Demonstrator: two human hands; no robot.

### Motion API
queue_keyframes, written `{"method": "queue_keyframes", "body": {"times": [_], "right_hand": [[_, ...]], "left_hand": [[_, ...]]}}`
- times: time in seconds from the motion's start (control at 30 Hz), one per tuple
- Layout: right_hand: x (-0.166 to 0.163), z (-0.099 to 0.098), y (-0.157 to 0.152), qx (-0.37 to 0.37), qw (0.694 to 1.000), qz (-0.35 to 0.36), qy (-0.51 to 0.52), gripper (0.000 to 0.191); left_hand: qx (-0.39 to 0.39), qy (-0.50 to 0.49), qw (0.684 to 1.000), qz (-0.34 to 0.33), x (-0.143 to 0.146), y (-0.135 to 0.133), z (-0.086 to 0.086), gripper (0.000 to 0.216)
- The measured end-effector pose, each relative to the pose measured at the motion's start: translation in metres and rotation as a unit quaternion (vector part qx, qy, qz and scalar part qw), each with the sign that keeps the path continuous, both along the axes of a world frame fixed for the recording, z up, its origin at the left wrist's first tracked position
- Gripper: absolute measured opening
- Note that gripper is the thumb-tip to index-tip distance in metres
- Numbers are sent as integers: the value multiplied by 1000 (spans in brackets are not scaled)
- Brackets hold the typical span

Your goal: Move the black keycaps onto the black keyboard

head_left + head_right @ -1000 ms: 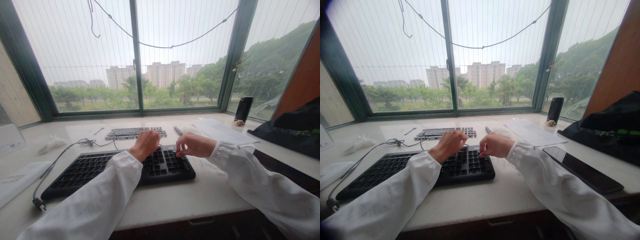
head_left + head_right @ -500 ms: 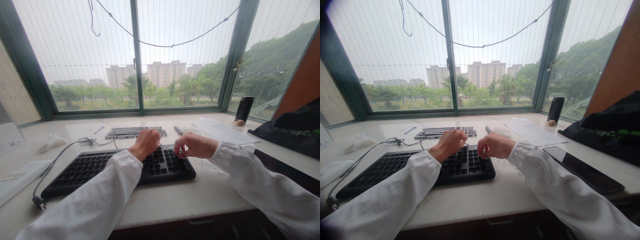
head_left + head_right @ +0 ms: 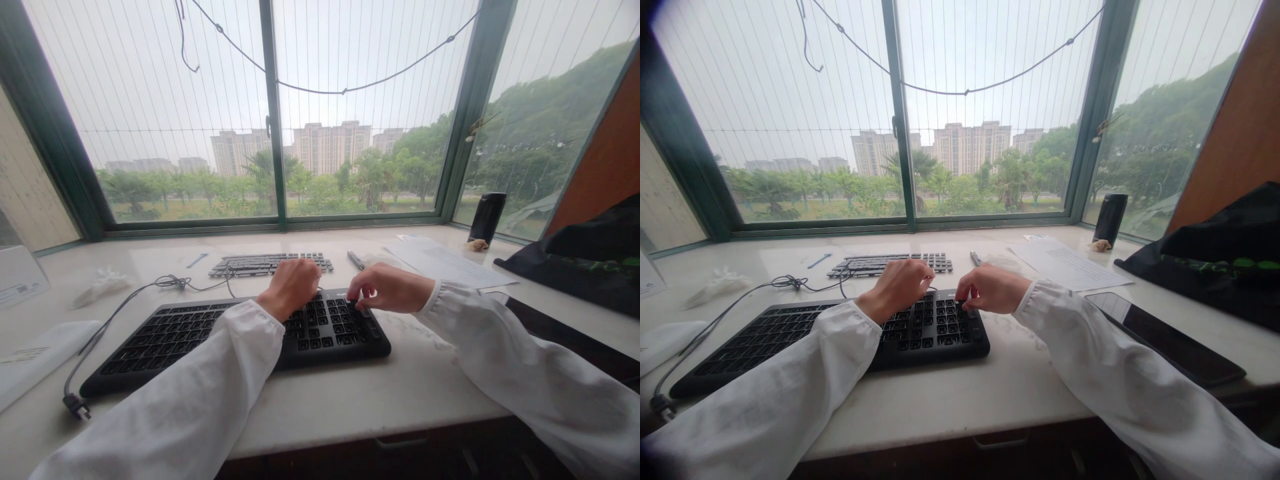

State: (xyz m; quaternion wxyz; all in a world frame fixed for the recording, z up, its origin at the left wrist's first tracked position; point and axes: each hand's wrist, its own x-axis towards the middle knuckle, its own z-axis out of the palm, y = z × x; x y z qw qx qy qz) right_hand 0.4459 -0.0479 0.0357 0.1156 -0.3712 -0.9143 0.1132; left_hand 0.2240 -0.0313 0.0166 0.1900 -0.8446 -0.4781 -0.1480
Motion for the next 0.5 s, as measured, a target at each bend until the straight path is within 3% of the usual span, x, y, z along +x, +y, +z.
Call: {"method": "queue_keyframes", "body": {"times": [0.5], "right_hand": [[-2, -4, 1, 17, 1000, -16, 5, 18]], "left_hand": [[5, -10, 1000, -1, 0, -1, 0, 32]]}}
